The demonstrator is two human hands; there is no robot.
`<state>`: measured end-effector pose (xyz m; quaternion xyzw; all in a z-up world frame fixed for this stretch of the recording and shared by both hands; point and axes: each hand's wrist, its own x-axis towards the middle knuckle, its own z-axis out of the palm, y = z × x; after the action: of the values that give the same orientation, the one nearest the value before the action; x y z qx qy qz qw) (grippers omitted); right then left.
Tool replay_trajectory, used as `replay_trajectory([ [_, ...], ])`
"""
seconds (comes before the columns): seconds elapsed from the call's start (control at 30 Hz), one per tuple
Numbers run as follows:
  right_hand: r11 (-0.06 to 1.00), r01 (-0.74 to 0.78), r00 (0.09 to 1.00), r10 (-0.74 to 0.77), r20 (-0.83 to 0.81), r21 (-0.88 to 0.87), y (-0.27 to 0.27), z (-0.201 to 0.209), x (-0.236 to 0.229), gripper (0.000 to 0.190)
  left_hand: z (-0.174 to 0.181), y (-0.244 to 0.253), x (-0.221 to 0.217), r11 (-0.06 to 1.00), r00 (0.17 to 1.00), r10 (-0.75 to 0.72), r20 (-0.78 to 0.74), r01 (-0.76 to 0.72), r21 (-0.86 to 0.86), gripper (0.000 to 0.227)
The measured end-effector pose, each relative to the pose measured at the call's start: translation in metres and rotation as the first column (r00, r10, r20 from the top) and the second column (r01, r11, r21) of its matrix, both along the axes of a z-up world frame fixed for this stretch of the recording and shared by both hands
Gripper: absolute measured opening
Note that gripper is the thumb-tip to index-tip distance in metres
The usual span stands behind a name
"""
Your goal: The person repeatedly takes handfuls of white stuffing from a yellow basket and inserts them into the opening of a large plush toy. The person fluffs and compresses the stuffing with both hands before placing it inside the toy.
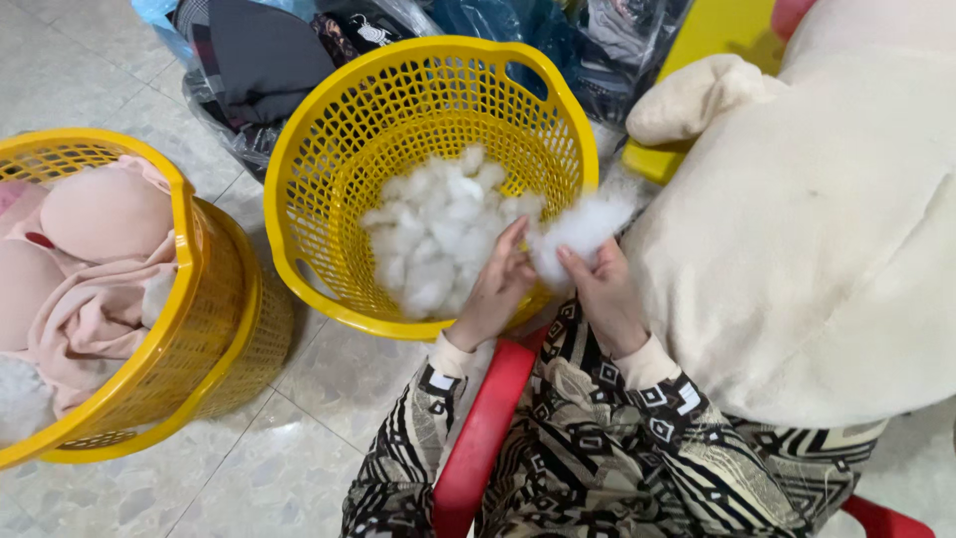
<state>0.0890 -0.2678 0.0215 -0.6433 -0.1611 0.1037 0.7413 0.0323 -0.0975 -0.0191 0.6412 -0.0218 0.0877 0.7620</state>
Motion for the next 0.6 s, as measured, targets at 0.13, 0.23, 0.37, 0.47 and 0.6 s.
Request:
replay_trajectory([
  [0.13, 0.985, -0.005, 0.973, 0.044, 0.227, -0.171, 0.001, 0.003, -0.007, 0.039, 0.027, -0.017, -0.001, 0.994, 0.99, 0.097, 0.099, -0.092, -0.054, 0.039],
  [0.23, 0.9, 0.319, 0.767, -0.061, 0.638, -0.297, -0.009, 0.03, -0.009, 0.059, 0.033, 0.003, -0.011, 0.956, 0.985, 0.168, -0.035, -0.172, -0.238, 0.02],
  [0.37, 0.894, 0.43, 0.681, -0.228, 0.696, -0.128, -0.017, 0.064, -0.016, 0.068, 0.033, 0.032, -0.028, 0.96, 0.961, 0.269, 0.066, -0.263, -0.093, 0.015],
  [0.47, 0.993, 0.049, 0.921, -0.088, 0.381, 0.112, 0.001, 0.063, -0.019, 0.08, 0.036, 0.032, -0.031, 0.945, 0.945, 0.32, 0.062, -0.323, 0.046, 0.021],
  [0.6, 0.982, -0.162, 0.982, 0.151, 0.111, 0.093, 0.017, 0.039, -0.018, 0.055, 0.049, 0.026, -0.039, 0.948, 0.981, 0.162, 0.104, -0.184, 0.262, 0.032],
])
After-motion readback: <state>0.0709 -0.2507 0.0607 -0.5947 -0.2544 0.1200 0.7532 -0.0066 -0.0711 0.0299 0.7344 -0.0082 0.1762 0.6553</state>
